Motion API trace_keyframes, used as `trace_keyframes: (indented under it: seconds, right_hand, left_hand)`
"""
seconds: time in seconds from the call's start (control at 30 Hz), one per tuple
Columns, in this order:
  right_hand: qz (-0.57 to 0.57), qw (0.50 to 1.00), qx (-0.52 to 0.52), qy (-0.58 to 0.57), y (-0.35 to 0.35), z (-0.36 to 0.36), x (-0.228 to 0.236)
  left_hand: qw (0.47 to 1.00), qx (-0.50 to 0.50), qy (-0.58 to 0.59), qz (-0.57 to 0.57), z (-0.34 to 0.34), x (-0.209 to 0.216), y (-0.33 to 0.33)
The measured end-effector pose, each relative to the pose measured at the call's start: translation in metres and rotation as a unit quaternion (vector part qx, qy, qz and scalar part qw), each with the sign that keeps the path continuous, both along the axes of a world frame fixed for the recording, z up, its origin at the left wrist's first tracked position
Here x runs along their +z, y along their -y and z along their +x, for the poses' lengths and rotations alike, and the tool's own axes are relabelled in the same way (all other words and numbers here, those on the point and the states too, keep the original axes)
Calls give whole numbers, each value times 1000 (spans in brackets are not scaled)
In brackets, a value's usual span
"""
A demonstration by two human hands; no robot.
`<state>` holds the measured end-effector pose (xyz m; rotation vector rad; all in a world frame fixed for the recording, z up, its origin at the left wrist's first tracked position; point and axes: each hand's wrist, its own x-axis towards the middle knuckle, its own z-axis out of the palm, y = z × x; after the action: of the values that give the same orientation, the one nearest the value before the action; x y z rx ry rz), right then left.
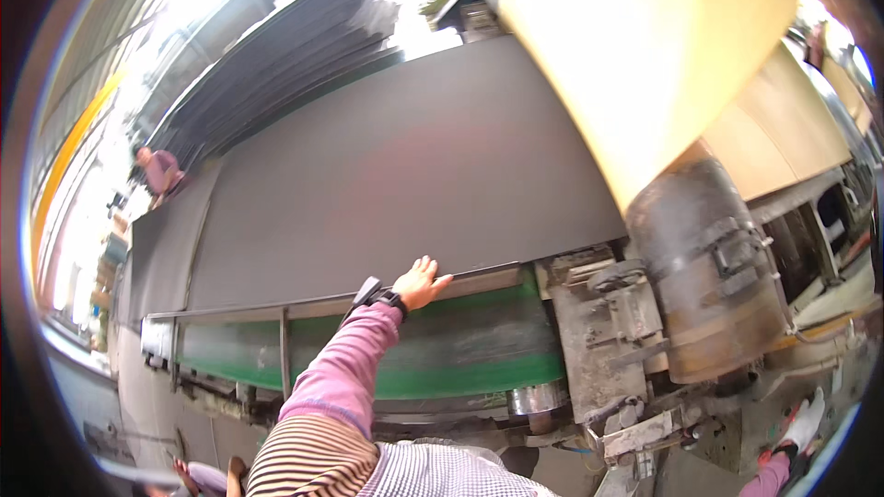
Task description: Adjusting, smoothing, and aligning material sheets on a conveyor belt machine and operating its control panel.
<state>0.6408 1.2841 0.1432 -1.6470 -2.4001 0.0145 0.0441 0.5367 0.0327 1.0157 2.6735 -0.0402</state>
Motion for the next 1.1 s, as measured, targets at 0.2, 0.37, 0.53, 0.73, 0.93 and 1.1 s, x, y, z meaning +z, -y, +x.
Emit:
trace_keyframes:
  seconds: [0.2, 0.37, 0.53, 0.73, 0.93, 1.1]
  right_hand:
    - [-31, 996, -54, -56, 86, -67, 66]
    - [34, 995, -76, 50, 93, -73, 74]
    - [49, 994, -96, 31, 98, -56, 73]
    - [33, 994, -106, 27, 91, -70, 73]
    - [38, 993, -109, 33, 90, -66, 71]
    - [39, 993, -114, 18, 91, -66, 70]
  left_hand:
    - [964, -180, -124, 147, 3, -15, 15]
    - [984, -122, -108, 76, 0, -38, 34]
    - [985, -135, -99, 45, -32, -68, 39]
    - [981, -128, -127, 67, -44, -84, 51]
    - [983, -117, -128, 65, -31, -66, 37]
    - [979, -137, -122, 91, -29, -63, 37]
